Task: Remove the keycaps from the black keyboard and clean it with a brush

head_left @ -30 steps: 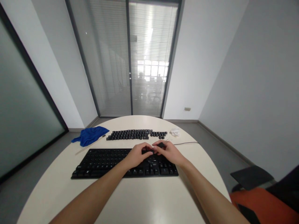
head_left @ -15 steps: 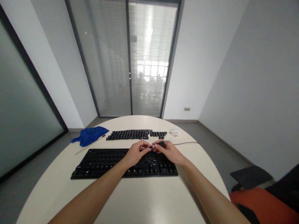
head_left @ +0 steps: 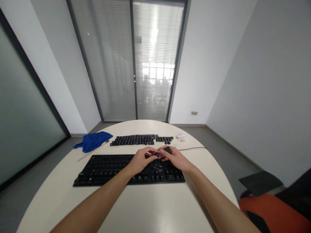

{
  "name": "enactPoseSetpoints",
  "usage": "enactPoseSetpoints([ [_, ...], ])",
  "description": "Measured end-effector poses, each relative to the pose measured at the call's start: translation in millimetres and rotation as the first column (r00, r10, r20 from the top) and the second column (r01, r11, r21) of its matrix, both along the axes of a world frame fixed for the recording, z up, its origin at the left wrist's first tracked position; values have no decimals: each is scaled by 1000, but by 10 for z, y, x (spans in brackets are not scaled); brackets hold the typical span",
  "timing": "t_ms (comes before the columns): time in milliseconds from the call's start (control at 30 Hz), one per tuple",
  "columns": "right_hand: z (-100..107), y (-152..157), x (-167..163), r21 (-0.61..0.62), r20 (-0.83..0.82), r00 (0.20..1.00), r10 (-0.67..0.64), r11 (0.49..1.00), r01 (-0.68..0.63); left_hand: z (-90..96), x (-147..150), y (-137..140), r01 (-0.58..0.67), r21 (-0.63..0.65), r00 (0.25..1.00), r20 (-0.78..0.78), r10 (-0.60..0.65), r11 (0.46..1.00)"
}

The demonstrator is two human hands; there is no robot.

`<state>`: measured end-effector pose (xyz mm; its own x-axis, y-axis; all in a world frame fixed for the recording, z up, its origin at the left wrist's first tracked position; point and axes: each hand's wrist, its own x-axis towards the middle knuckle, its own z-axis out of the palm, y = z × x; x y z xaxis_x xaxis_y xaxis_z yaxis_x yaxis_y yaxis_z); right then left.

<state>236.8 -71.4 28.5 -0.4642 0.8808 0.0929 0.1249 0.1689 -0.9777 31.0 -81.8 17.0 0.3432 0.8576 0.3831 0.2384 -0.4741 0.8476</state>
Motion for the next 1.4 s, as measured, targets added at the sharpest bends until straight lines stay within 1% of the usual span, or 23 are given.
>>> enactPoseSetpoints([
  [133,-4,4,-2,14,-8,1000,-7,1000,7,-4,-5,-4,-28,17,1000,0,28,999],
  [200,-12,6,-4,25,-9,1000,-8,1000,8,-10,-11,-10,-41,44,999,-24,42,998],
  [333,-26,9,-5,50,3,1000,-6,999,6,-3,-17,-26,-29,154,993,-112,47,988],
  [433,-29,13,-5,60,9,1000,-6,998,6,3,-15,-35,-11,234,989,-142,45,972],
  [533,-33,21,-10,53,14,1000,-9,999,8,1,-12,-44,-14,319,983,-167,71,948],
  [633,-39,21,-24,26,9,1000,-28,999,28,0,-14,-53,-27,350,976,-193,101,936],
  [767,-35,3,-48,7,-6,1000,-20,1000,20,3,-20,-49,-10,316,979,-190,73,949],
  [1000,-31,0,-70,-44,-41,999,-33,999,31,7,-18,-32,7,191,996,-94,11,982],
  [1200,-63,31,-67,-29,-66,996,-54,998,52,10,0,-22,-21,144,996,-83,33,989],
  [1400,-66,36,-68,4,-50,995,-84,996,84,16,10,-24,-47,135,994,-92,60,990],
])
